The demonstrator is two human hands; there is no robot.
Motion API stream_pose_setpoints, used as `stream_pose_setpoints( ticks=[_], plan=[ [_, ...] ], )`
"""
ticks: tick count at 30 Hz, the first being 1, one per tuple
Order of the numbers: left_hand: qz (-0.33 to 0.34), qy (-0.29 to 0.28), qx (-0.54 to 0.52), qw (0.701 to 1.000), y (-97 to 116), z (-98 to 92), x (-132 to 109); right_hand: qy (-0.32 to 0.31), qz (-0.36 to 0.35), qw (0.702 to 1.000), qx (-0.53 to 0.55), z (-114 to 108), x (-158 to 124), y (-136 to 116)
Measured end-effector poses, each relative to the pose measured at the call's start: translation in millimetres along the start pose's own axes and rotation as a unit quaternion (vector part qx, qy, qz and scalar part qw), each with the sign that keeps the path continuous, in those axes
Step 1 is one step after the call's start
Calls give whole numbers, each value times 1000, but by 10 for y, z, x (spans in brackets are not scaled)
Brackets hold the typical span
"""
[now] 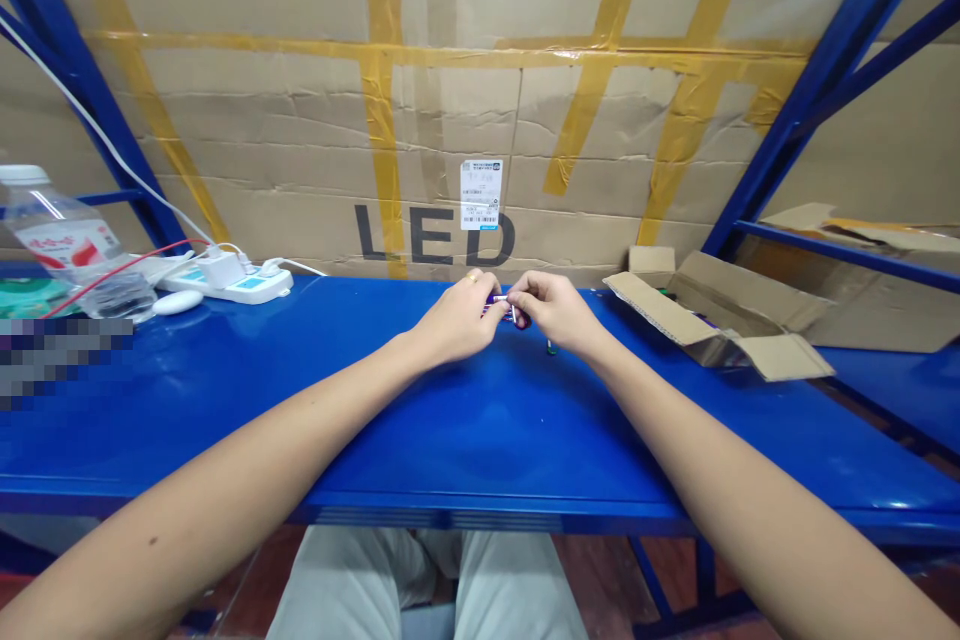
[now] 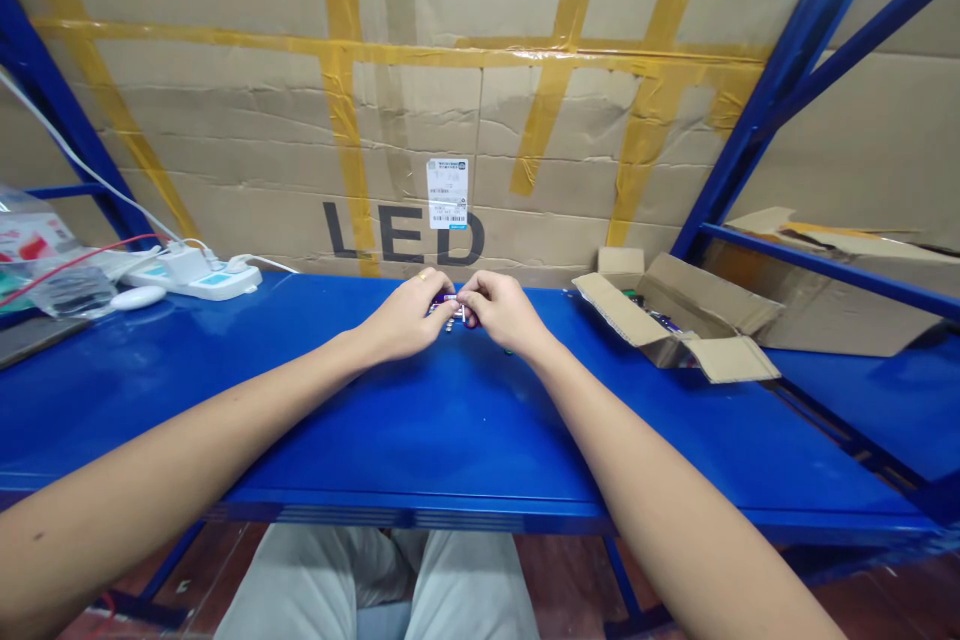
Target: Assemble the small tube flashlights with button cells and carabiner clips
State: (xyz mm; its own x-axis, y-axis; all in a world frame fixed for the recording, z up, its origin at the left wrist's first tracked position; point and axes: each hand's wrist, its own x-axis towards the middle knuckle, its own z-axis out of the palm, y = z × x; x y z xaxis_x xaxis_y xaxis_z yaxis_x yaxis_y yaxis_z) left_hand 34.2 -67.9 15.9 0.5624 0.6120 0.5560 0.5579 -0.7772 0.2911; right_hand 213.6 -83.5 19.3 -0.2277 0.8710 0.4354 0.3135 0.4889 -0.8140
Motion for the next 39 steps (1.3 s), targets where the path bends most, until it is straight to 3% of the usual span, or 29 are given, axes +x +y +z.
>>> stream_pose_setpoints(
  ticks=[5, 10, 19, 27, 32, 39],
  plan=[
    [-11, -48, -46, 998, 16, -12, 43, 26, -63, 994, -90, -17, -17, 2],
    [-39, -84, -71, 993, 18, -33, 23, 5, -60, 993, -100, -43, -10, 43],
    [33, -33, 81, 996, 32, 4, -53, -36, 37, 998, 18, 5, 3, 18],
    [70, -30, 199, 977, 54, 39, -70, -52, 98, 987, 120, -2, 4, 35],
    [81, -12, 191, 978, 30, 49, -56, -60, 117, 982, 139, -47, 9, 43],
    [55, -6, 113, 992, 29, 48, -45, -60, 71, 993, 76, -68, 3, 4]
  ],
)
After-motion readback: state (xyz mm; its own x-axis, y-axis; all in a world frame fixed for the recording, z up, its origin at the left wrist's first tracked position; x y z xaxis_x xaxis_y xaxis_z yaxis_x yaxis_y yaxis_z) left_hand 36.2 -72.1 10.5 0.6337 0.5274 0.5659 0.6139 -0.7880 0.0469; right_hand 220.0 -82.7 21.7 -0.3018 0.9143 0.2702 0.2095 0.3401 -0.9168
